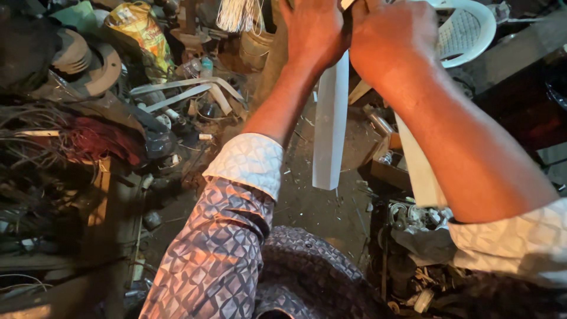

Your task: The person winds white wire onto a cylindrical spool mounted on a stand. They repeatedly pull the wire, wrap it around the spool, and adjust the bundle with both hands. The person also uses a flat white plastic strip to press and align the wound wire.

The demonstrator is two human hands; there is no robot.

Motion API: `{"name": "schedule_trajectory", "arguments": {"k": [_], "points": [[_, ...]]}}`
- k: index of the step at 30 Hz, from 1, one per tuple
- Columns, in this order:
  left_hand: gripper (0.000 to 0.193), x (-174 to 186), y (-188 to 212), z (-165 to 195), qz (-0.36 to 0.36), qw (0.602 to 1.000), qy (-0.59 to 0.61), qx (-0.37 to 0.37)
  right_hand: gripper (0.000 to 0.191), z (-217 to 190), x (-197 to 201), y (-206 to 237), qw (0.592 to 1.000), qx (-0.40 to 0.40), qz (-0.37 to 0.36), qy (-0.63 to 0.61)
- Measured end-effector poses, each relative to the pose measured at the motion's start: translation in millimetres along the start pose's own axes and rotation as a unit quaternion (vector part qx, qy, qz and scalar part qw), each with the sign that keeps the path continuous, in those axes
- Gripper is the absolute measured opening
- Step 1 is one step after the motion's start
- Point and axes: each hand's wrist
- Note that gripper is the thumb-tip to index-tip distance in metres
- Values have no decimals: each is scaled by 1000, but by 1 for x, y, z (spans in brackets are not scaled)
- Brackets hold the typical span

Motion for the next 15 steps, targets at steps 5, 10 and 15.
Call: {"name": "schedule_trajectory", "arguments": {"k": [5,10,15], "points": [[56,3,2,3,-11,1000,-26,10,47,-2,3,-20,1000,-5,6,10],[83,28,-3,24,14,999,25,-13,42,8,31,-4,999,15,-16,-32],[92,45,-7,43,-17,999,38,18,66,25,58,17,992,22,-77,-100]]}}
Point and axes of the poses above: each hand's wrist, its own y-axis away from the middle knuckle, its own x-axis out of the back of the hand, z = x × y, and after that the axes turned 3 degrees about -y, right-handed
